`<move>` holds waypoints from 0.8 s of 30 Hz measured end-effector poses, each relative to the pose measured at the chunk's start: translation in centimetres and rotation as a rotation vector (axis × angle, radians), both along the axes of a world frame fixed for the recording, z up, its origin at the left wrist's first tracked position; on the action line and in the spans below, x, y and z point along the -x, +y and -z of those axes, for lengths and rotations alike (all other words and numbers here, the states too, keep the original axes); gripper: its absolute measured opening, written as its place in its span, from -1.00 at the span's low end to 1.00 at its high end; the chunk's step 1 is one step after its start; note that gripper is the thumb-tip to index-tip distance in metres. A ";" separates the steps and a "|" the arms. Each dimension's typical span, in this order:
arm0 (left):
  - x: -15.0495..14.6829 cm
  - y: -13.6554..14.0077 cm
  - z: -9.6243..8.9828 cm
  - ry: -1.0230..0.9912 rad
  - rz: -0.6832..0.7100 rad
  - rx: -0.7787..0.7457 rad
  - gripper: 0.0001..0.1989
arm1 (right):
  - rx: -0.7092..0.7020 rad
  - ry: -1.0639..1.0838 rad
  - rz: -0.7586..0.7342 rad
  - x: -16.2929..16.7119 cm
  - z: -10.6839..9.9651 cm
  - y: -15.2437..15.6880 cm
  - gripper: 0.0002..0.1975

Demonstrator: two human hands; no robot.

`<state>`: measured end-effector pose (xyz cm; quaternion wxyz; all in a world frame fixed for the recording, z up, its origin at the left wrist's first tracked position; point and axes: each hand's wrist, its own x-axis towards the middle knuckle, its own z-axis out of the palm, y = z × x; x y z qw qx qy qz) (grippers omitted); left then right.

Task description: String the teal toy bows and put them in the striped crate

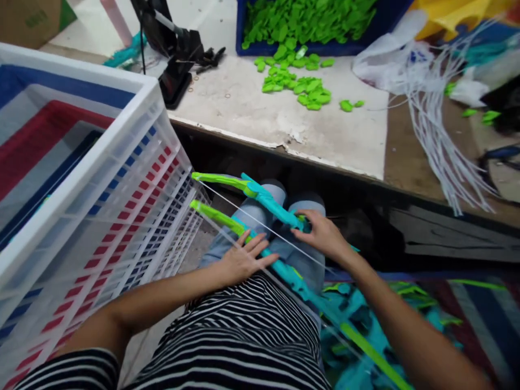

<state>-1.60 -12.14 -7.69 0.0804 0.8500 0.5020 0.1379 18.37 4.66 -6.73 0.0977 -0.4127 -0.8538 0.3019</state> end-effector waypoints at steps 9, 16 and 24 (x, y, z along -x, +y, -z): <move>-0.1 5.9 -4.2 0.163 -0.183 0.182 -0.52 | 0.976 0.017 -0.188 0.6 -0.9 5.2 -0.74; -1.0 9.7 -5.6 0.315 -0.146 0.314 -0.47 | 0.652 0.114 0.133 1.7 0.3 7.0 -0.89; -3.3 12.3 -5.7 0.223 -0.168 0.548 -0.75 | -0.176 0.086 0.172 -5.5 -4.6 1.3 -0.77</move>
